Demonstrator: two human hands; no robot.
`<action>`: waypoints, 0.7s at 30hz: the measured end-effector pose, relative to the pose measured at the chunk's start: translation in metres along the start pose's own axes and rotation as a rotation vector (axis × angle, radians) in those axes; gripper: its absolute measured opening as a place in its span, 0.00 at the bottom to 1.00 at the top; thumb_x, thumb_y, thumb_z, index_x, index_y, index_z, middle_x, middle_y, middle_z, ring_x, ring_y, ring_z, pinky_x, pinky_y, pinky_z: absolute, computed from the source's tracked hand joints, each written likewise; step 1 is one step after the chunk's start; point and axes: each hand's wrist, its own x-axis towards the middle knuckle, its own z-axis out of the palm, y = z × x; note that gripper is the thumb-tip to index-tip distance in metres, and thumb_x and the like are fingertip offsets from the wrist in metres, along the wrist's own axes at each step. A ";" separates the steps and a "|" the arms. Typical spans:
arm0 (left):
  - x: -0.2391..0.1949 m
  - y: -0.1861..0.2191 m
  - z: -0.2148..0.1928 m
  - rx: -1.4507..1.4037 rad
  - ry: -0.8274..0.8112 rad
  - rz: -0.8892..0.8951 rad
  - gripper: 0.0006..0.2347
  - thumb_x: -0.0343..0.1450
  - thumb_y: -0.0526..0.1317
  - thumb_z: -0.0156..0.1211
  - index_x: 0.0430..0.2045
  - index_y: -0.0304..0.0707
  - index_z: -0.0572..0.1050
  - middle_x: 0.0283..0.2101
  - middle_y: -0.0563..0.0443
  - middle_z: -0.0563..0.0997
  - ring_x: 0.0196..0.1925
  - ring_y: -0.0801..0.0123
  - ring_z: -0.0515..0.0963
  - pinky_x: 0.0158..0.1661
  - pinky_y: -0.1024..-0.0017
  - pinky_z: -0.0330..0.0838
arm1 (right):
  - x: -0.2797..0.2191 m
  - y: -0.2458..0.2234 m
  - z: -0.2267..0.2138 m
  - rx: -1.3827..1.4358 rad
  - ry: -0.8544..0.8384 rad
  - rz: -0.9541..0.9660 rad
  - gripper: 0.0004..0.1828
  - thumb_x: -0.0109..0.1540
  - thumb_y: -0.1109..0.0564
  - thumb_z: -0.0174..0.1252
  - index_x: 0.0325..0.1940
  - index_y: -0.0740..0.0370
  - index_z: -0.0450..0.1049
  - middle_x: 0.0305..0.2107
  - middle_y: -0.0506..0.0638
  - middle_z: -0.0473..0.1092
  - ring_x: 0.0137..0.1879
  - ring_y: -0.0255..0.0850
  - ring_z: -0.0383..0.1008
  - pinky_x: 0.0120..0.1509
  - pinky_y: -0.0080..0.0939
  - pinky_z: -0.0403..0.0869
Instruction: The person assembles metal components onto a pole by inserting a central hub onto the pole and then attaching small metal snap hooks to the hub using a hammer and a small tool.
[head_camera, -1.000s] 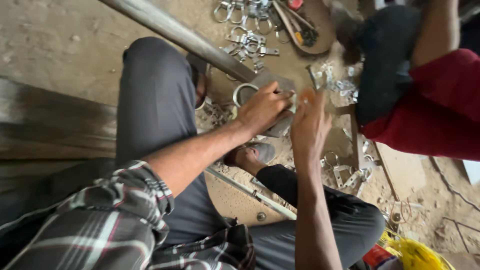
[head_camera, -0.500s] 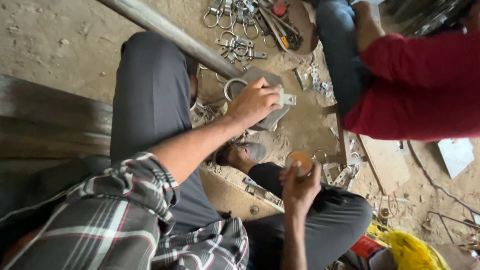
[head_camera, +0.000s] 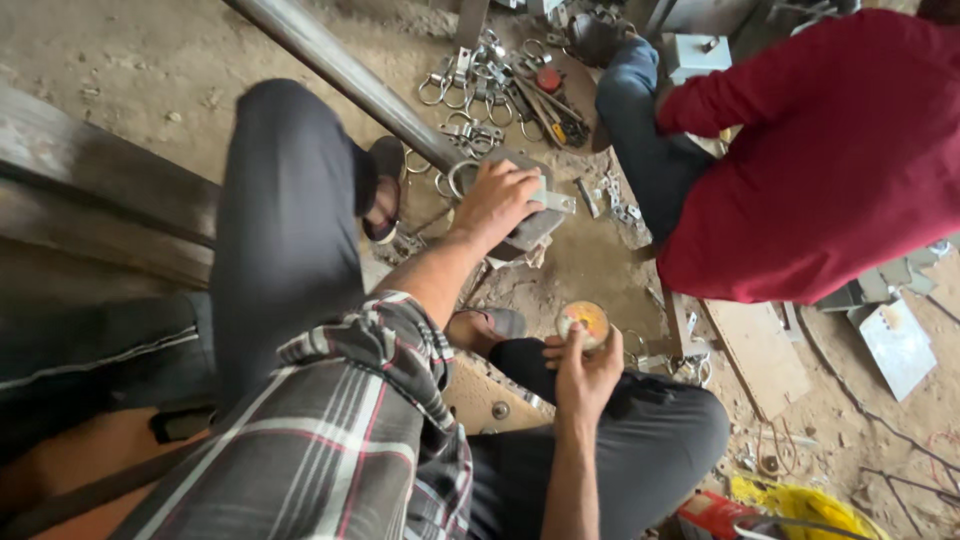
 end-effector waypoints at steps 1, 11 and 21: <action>0.000 0.001 -0.004 -0.024 0.019 0.002 0.15 0.69 0.49 0.65 0.43 0.39 0.81 0.54 0.52 0.82 0.54 0.61 0.76 0.57 0.56 0.64 | -0.002 -0.003 0.001 -0.008 -0.026 -0.004 0.10 0.69 0.58 0.55 0.48 0.68 0.67 0.25 0.54 0.76 0.24 0.35 0.76 0.25 0.30 0.72; 0.010 0.008 -0.021 -0.033 -0.054 -0.002 0.17 0.68 0.49 0.68 0.44 0.37 0.79 0.56 0.50 0.80 0.54 0.58 0.74 0.57 0.57 0.64 | 0.005 -0.026 0.015 -0.076 -0.007 0.006 0.12 0.68 0.56 0.57 0.50 0.66 0.66 0.23 0.53 0.76 0.23 0.33 0.76 0.24 0.30 0.70; 0.005 -0.001 -0.012 -0.106 0.040 -0.034 0.12 0.69 0.41 0.68 0.44 0.42 0.78 0.59 0.52 0.76 0.62 0.57 0.70 0.61 0.57 0.64 | 0.019 0.003 0.023 0.014 0.007 0.080 0.14 0.72 0.56 0.50 0.57 0.64 0.58 0.32 0.58 0.74 0.28 0.39 0.78 0.26 0.31 0.72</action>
